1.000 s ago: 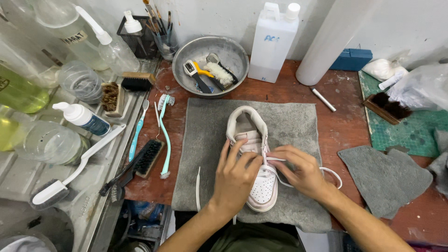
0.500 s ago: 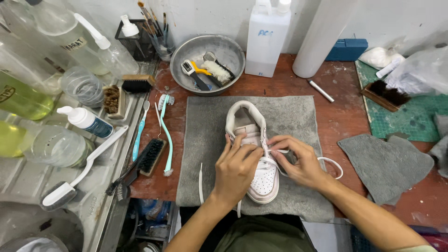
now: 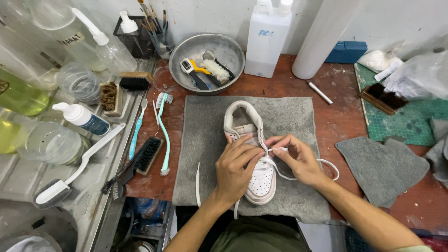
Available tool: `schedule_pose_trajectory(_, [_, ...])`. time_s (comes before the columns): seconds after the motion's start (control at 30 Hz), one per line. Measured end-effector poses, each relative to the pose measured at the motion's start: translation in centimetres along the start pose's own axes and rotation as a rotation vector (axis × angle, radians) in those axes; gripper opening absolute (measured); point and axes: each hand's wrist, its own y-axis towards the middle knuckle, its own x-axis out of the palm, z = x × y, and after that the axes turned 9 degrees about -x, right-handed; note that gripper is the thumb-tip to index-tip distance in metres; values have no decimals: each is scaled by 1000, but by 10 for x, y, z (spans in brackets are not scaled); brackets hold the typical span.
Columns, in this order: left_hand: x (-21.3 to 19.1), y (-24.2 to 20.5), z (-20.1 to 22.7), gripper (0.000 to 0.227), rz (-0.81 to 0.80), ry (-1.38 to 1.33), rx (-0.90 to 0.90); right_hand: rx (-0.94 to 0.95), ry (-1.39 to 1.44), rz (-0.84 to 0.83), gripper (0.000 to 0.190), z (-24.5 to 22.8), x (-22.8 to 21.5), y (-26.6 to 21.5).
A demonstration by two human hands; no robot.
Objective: The person laces a white sneaker by threading the laces through the eyelets and tying them. The hands manipulate the laces to secure the shoe on a gray towel.
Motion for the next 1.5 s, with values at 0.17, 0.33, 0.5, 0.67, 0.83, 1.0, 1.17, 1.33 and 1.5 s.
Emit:
schedule_pose_trajectory(0.17, [-3, 4, 8, 6, 24, -34, -19, 49, 54, 25, 7, 2, -4, -1])
schedule_pose_trajectory(0.33, [-12, 8, 7, 13, 6, 5, 97, 117, 110, 41, 9, 9, -8, -2])
schedule_pose_trajectory(0.5, [-13, 4, 8, 15, 12, 111, 210, -12, 11, 14, 10, 1, 1, 1])
schedule_pose_trajectory(0.67, [-17, 1, 5, 18, 13, 95, 266, -94, -153, 4, 28, -20, 12, 8])
schedule_pose_trajectory(0.83, [-15, 2, 3, 10, 11, 50, 246, -305, -436, -40, 18, -24, 13, 14])
schedule_pose_trajectory(1.0, [-19, 4, 15, 4, -15, 96, 212, -343, -531, -99, 11, -6, 6, 3])
schedule_pose_trajectory(1.17, [-19, 9, 26, 10, -98, 315, 200, -315, -568, -233, 9, -7, 6, 6])
schedule_pose_trajectory(1.33, [-10, 3, 8, 10, -79, 320, 214, -271, -533, -257, 12, -11, 5, 6])
schedule_pose_trajectory(1.5, [-18, 6, 10, 10, -107, 83, 86, -231, -422, -223, 13, -8, 7, 6])
